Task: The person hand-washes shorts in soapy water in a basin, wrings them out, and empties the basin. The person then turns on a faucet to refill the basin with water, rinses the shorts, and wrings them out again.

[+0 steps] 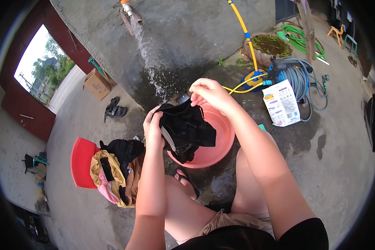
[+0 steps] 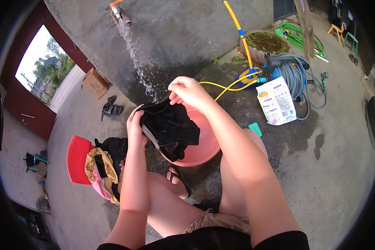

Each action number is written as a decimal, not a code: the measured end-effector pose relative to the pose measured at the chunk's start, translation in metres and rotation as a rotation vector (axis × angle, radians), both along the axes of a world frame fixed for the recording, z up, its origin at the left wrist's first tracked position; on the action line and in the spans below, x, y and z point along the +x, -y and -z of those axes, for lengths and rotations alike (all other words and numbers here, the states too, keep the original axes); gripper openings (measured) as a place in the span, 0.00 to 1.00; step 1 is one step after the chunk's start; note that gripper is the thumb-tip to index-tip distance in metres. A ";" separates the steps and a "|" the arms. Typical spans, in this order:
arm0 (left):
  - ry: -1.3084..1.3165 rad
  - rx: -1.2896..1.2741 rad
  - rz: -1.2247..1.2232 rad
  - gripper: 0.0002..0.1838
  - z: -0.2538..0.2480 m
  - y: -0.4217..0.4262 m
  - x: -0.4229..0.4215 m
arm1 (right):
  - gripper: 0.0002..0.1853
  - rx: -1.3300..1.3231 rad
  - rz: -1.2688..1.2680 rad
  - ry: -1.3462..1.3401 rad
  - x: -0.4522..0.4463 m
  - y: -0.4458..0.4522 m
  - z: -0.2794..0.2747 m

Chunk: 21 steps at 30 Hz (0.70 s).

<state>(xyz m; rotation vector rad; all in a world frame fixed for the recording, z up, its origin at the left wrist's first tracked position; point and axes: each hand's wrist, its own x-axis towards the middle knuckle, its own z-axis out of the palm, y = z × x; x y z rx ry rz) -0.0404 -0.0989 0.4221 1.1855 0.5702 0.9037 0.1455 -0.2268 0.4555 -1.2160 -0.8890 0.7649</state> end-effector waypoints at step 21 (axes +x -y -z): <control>-0.349 0.515 0.394 0.42 -0.009 0.007 -0.008 | 0.09 0.234 0.195 -0.210 -0.022 -0.021 0.014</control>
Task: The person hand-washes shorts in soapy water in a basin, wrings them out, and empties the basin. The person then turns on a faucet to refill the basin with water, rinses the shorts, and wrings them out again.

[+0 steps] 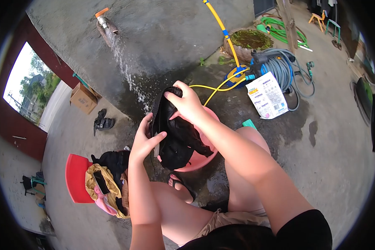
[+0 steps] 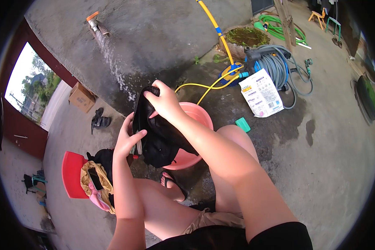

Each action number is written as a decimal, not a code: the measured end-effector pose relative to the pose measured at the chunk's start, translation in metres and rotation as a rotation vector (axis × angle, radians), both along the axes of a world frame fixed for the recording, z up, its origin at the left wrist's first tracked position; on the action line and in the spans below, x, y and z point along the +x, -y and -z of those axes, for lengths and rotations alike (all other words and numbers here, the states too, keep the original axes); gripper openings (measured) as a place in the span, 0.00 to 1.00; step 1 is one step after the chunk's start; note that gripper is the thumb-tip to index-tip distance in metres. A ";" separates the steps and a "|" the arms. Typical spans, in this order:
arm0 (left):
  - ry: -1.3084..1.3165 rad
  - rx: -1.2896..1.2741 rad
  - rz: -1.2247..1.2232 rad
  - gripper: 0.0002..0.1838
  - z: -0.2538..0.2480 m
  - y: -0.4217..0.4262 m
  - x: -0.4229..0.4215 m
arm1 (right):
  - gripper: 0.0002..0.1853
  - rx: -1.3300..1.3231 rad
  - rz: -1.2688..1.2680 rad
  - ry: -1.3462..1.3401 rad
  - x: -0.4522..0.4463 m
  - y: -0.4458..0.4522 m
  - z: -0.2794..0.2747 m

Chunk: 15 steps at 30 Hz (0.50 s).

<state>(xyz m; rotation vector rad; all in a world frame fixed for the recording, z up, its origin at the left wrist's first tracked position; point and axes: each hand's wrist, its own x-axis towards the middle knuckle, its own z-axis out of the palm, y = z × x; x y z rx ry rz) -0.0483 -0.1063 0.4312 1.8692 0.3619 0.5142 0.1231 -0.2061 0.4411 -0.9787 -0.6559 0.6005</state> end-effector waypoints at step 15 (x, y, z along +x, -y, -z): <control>-0.816 0.341 0.050 0.43 0.005 0.013 0.006 | 0.05 0.369 -0.184 -0.448 0.005 0.003 -0.005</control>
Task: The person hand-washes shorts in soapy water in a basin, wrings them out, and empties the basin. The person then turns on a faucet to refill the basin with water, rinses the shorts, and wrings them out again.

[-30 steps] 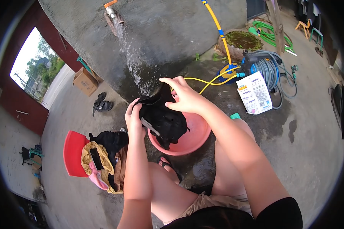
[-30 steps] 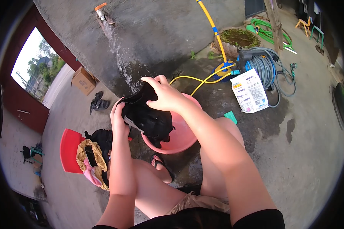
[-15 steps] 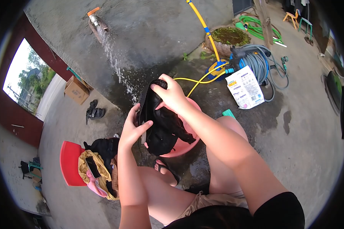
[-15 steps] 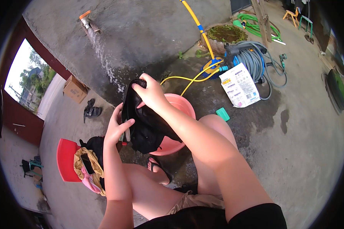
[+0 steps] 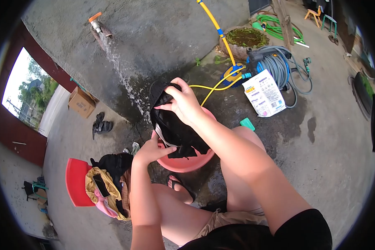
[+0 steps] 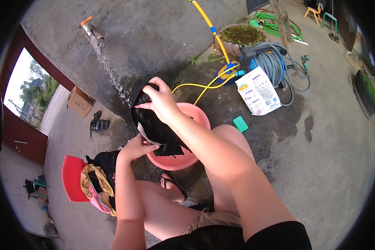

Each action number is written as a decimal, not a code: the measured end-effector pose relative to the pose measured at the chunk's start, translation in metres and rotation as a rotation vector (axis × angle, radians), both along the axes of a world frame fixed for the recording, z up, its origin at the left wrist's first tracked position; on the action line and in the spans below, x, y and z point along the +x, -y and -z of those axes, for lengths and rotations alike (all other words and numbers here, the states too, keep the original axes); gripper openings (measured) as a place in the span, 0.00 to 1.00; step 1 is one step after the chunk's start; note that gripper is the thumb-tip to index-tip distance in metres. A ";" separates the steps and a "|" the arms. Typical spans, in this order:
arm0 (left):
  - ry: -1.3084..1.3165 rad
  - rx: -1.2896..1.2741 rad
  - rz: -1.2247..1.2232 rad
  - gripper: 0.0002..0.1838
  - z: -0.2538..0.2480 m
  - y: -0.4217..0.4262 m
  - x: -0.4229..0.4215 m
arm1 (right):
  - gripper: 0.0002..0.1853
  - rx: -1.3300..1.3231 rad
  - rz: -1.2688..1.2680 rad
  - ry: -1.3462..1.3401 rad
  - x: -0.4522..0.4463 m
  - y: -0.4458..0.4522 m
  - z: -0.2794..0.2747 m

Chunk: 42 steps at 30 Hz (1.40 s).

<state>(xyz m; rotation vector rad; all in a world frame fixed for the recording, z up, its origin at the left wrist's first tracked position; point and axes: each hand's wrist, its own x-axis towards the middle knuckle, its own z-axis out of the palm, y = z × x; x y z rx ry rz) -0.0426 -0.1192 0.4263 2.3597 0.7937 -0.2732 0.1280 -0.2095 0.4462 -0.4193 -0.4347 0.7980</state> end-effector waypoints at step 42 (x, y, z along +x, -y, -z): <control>1.133 0.706 -0.539 0.13 -0.009 -0.045 -0.026 | 0.15 -0.522 0.315 0.336 0.033 0.037 -0.017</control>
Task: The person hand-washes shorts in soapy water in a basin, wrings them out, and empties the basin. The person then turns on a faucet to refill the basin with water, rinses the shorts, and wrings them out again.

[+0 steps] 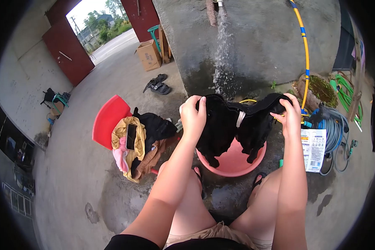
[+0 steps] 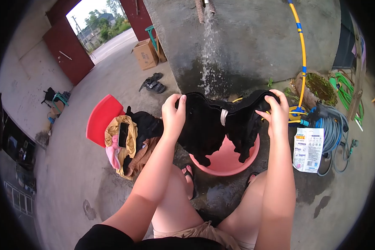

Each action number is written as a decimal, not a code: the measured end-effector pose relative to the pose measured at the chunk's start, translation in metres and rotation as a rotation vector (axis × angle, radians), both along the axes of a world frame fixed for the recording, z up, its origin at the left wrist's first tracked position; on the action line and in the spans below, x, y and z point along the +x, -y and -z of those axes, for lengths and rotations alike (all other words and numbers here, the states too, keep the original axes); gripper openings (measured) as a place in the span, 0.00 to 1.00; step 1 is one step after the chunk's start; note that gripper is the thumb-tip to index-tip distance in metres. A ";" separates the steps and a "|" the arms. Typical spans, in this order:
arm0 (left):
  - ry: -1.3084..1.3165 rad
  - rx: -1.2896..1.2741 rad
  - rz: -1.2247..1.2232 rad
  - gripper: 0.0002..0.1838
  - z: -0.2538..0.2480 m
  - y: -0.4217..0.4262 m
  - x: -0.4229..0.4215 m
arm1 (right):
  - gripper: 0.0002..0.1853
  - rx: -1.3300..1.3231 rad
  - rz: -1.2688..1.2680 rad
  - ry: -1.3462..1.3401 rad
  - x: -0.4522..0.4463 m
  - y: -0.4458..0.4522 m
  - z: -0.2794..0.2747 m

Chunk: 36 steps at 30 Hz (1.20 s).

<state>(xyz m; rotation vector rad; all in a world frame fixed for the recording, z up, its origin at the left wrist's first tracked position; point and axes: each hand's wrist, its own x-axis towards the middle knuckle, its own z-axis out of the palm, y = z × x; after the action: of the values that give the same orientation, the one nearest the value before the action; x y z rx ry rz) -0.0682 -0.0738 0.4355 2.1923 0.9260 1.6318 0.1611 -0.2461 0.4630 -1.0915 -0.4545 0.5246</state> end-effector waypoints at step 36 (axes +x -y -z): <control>0.021 -0.026 0.055 0.10 0.001 0.004 0.004 | 0.14 -0.001 -0.059 -0.001 0.000 -0.002 0.005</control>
<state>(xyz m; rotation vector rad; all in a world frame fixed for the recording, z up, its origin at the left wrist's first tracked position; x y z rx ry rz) -0.0639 -0.0780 0.4344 2.1598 0.8690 1.6061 0.1606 -0.2446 0.4580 -1.0807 -0.4868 0.5777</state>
